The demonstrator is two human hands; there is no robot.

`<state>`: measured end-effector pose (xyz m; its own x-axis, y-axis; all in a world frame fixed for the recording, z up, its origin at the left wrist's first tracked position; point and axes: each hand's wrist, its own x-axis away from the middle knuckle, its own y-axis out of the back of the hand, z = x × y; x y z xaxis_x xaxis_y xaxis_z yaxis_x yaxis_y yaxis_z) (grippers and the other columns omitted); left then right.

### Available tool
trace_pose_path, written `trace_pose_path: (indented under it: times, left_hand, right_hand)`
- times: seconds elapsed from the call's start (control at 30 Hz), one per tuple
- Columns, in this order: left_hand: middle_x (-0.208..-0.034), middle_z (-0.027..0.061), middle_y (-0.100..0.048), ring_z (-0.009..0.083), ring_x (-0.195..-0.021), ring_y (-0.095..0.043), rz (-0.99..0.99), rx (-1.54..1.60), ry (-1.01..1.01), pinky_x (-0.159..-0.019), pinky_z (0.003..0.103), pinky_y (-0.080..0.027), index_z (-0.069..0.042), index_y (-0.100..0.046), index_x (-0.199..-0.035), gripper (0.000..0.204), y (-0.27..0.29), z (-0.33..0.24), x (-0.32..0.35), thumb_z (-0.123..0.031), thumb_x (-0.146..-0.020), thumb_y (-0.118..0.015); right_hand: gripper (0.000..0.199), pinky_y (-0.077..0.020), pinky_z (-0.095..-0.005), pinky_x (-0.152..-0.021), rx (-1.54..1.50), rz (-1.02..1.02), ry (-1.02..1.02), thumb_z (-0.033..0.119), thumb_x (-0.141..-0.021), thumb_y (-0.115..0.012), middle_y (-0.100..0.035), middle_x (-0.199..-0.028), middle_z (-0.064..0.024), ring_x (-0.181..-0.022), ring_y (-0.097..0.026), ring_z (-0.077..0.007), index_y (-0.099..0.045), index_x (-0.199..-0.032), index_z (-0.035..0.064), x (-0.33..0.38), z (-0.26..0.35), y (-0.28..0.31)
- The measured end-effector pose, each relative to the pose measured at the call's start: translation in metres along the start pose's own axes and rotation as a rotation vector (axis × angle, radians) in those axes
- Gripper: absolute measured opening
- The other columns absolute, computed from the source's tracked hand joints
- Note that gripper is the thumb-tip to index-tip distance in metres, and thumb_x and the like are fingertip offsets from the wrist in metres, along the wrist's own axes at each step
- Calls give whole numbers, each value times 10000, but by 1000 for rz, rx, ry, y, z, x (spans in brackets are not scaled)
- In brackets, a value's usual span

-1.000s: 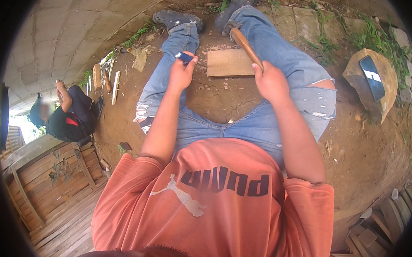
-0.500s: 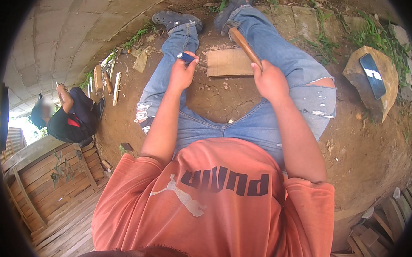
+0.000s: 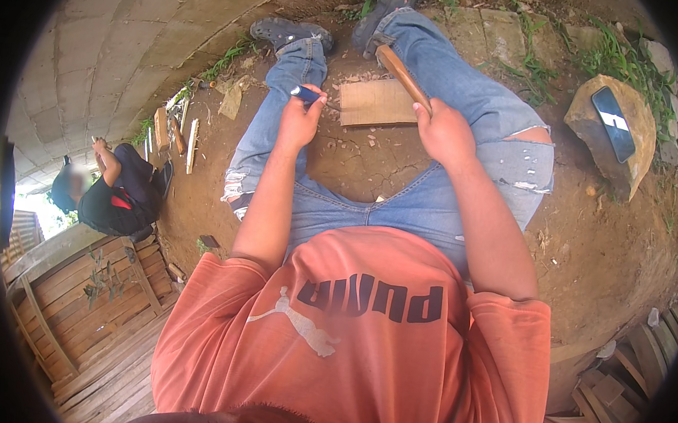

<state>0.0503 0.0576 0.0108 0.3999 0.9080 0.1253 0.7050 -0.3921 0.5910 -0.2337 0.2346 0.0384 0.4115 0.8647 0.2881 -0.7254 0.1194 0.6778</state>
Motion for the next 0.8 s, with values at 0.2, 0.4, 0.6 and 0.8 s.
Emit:
trace_pose_path:
  times: [0.2,0.4,0.6,0.8]
  left_hand:
    - [-1087,76,-779,157,-1045,-722,3,-9,8,-927,318,-553,-39,-659,-1167,171,1,-8,2,-116,-1035,-736]
    - [-1091,74,-783,153,-1047,-724,20,-1,9,-932,321,-556,-40,-660,-1176,174,1,-3,1,-119,-1039,-732]
    - [-1055,77,-792,167,-1015,-742,38,-73,-24,-911,333,-565,-45,-670,-1183,185,2,-10,1,-129,-1033,-738]
    - [-1010,171,-781,347,-950,-768,60,-156,-52,-845,416,-581,-64,-683,-1157,215,-1,-17,1,-170,-991,-768]
  right_hand:
    - [464,-530,-591,-846,4,17,-15,415,-1100,-566,-722,-952,-313,-949,-693,-512,-674,-994,-24,1,3,3]
    - [466,-528,-596,-856,13,24,-23,418,-1103,-561,-727,-958,-310,-956,-693,-514,-676,-1014,-25,1,4,3]
    - [463,-532,-595,-836,21,4,4,422,-1103,-564,-725,-943,-308,-935,-694,-514,-674,-1027,-22,2,3,2]
    - [416,-529,-598,-784,18,-46,112,413,-1093,-599,-726,-920,-276,-890,-688,-513,-651,-1020,6,20,26,17]
